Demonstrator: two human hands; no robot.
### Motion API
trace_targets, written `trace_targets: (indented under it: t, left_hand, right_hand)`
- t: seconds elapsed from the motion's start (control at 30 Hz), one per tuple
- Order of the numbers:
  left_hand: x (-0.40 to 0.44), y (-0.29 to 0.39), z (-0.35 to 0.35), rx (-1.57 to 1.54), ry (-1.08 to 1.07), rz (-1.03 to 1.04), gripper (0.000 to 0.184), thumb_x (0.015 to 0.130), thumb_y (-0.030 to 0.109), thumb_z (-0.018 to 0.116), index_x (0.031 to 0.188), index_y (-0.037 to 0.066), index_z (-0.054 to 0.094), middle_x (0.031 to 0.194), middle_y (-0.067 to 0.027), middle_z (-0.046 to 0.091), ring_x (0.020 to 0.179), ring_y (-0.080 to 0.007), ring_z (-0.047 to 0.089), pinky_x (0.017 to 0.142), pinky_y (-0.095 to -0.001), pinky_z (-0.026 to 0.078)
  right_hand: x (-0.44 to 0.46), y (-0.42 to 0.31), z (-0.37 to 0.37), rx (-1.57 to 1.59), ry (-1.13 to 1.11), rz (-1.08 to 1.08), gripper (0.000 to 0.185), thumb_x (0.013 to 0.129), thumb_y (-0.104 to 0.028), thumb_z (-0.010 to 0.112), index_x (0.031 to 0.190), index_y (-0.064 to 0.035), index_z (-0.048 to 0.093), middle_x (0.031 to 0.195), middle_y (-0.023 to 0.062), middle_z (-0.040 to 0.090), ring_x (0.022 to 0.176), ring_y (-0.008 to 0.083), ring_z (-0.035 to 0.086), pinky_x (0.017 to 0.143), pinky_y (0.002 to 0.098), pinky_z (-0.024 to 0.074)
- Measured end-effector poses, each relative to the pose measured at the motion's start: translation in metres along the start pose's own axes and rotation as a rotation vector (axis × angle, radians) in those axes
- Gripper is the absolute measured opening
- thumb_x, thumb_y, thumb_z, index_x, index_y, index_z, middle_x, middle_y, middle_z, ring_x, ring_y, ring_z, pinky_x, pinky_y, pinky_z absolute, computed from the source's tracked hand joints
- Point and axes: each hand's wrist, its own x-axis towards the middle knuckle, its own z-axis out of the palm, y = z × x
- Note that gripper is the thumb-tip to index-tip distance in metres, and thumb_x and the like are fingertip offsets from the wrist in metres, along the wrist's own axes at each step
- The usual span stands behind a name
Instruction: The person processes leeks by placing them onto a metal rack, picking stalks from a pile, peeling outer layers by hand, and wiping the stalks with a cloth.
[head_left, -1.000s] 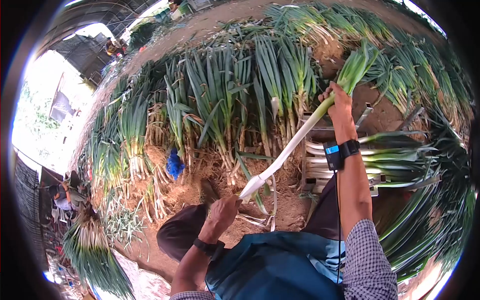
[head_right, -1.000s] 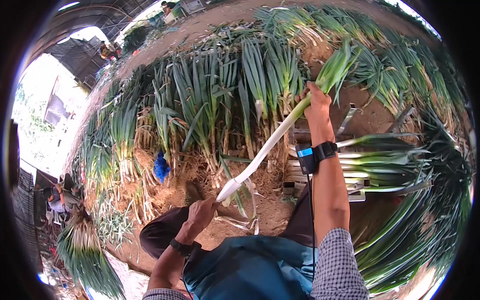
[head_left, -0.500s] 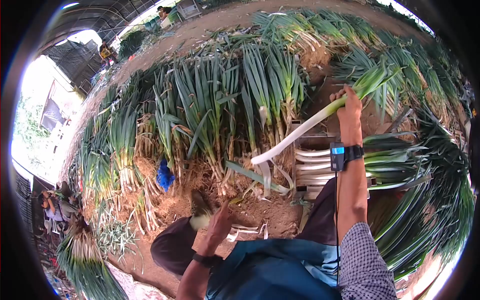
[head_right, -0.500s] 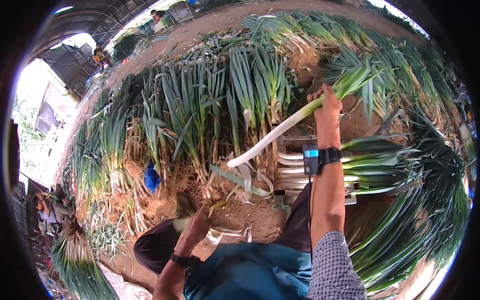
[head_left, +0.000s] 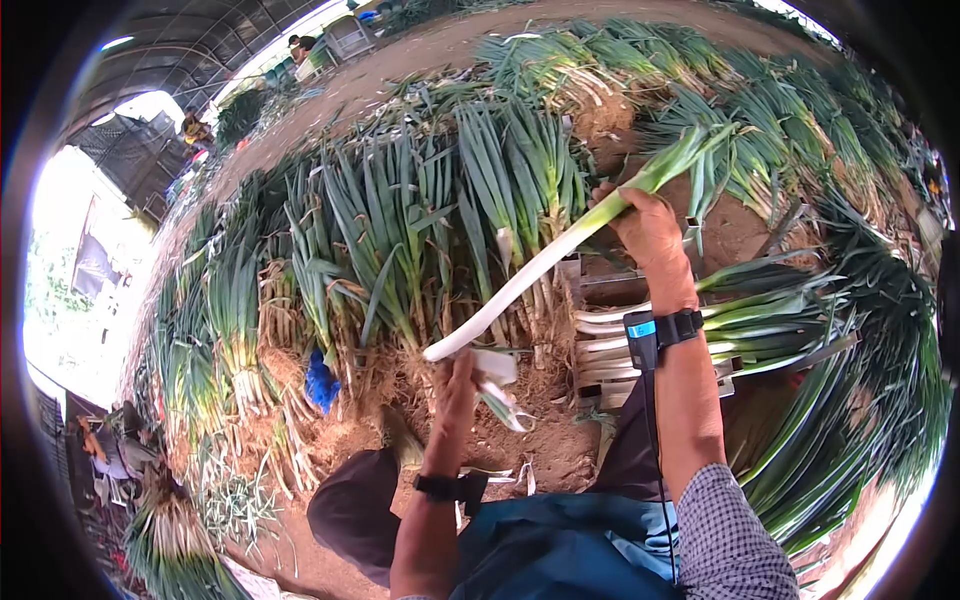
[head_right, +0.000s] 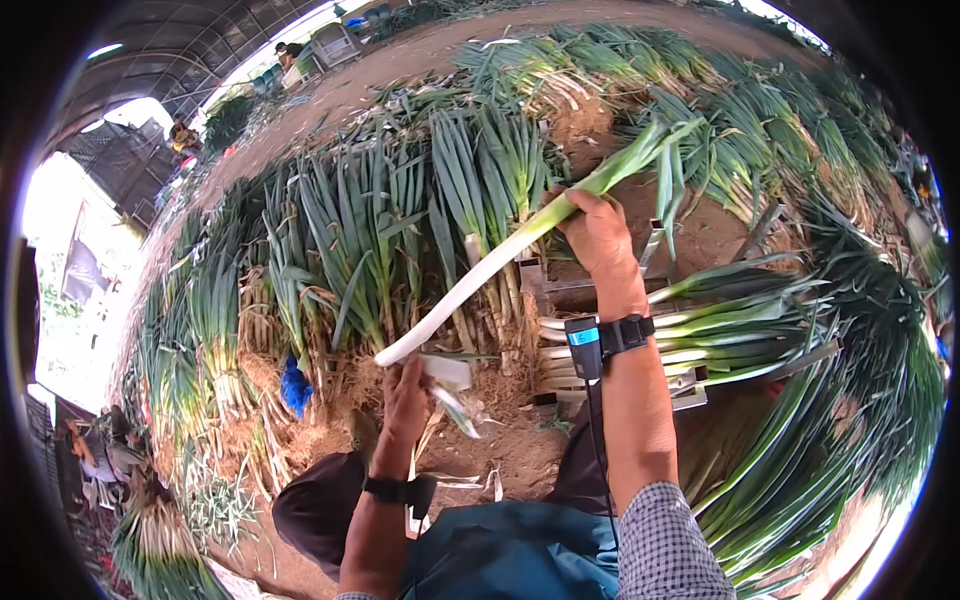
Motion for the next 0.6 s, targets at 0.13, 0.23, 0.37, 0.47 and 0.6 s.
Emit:
trace_targets:
  t: [0.13,0.23,0.37,0.47,0.6]
  left_hand:
    - [-0.012,0.003,-0.007,0.434,-0.003,0.123,0.02,0.101,0.023,0.055,0.097,0.005,0.063,0.068,-0.0034,0.059,0.056,-0.0168,0.055,0.049,-0.0308,0.04]
    - [-0.03,-0.01,-0.032,1.008,-0.119,0.52,0.017,0.098,0.018,0.056,0.103,0.003,0.061,0.069,-0.0227,0.059,0.059,-0.0379,0.06,0.051,-0.0458,0.045]
    - [-0.085,-0.051,-0.087,1.249,-0.283,0.159,0.019,0.096,0.02,0.056,0.105,0.004,0.062,0.072,-0.0227,0.062,0.063,-0.0403,0.062,0.054,-0.0463,0.047]
    - [-0.128,-0.105,-0.164,1.23,-0.365,-0.134,0.025,0.092,0.024,0.062,0.108,0.005,0.063,0.084,-0.0226,0.066,0.077,-0.0412,0.065,0.066,-0.0496,0.05]
    - [-0.098,-0.048,-0.139,1.384,-0.082,-0.052,0.024,0.088,0.022,0.065,0.107,0.007,0.065,0.089,-0.0222,0.067,0.085,-0.0419,0.066,0.073,-0.0509,0.051]
  right_hand:
    - [0.001,0.003,0.012,-0.002,0.09,-0.125,0.025,0.095,-0.005,0.056,0.113,0.0104,0.049,0.094,0.0184,0.061,0.087,0.0304,0.064,0.087,0.0513,0.0561]
    - [0.022,-0.005,-0.014,0.02,0.152,-0.163,0.017,0.098,-0.009,0.054,0.11,0.0031,0.05,0.09,0.0142,0.057,0.079,0.0264,0.059,0.083,0.0501,0.0558]
    - [0.033,-0.031,-0.029,0.117,0.117,-0.268,0.016,0.099,-0.012,0.054,0.108,0.0011,0.05,0.092,0.0142,0.055,0.078,0.0255,0.056,0.074,0.046,0.0527]
    - [0.04,-0.065,-0.054,0.226,-0.172,-0.235,0.028,0.104,-0.027,0.044,0.108,-0.0007,0.051,0.094,0.0146,0.056,0.08,0.0251,0.055,0.082,0.0458,0.049]
    - [0.008,-0.061,-0.023,0.206,-0.13,-0.153,0.043,0.105,-0.038,0.039,0.112,0.0015,0.053,0.086,0.01,0.058,0.076,0.0231,0.056,0.093,0.0499,0.0465]
